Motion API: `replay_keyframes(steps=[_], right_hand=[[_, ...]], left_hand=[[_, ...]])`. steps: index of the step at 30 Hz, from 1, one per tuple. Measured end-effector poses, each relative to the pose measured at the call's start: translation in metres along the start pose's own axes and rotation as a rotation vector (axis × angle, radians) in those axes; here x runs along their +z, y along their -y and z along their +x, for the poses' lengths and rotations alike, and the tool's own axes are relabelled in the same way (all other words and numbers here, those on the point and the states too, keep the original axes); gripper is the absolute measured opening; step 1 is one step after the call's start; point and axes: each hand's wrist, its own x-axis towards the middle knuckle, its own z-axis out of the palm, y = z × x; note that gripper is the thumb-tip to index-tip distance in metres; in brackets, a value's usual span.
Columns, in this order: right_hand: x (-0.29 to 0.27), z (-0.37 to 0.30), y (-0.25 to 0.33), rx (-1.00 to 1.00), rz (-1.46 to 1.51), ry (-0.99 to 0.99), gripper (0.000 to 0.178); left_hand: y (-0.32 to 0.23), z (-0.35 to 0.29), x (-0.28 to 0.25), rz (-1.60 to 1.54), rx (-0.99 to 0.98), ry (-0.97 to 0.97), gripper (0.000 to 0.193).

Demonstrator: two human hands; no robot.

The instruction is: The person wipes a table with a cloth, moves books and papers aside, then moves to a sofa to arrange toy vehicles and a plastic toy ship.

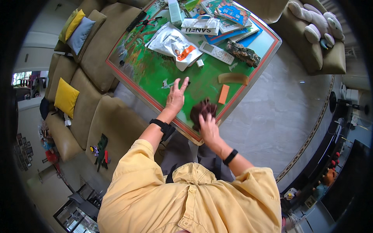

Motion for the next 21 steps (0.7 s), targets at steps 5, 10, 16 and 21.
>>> replay_keyframes(steps=[5,10,16,21], right_hand=[[0.012,-0.034,0.020,0.093,0.062,0.006,0.068],[0.016,-0.005,0.048,0.311,0.166,-0.168,0.073],[0.005,0.099,0.119,0.500,0.184,-0.243,0.071],[-0.003,0.223,0.183,0.464,0.150,-0.259,0.061]], left_hand=[[-0.001,0.034,0.013,-0.078,0.140,0.063,0.024],[0.023,0.048,0.011,-0.293,0.143,0.085,0.023],[0.107,0.040,-0.047,-0.934,-0.160,0.165,0.019],[0.211,0.020,-0.104,-0.783,-0.257,0.130,0.020]])
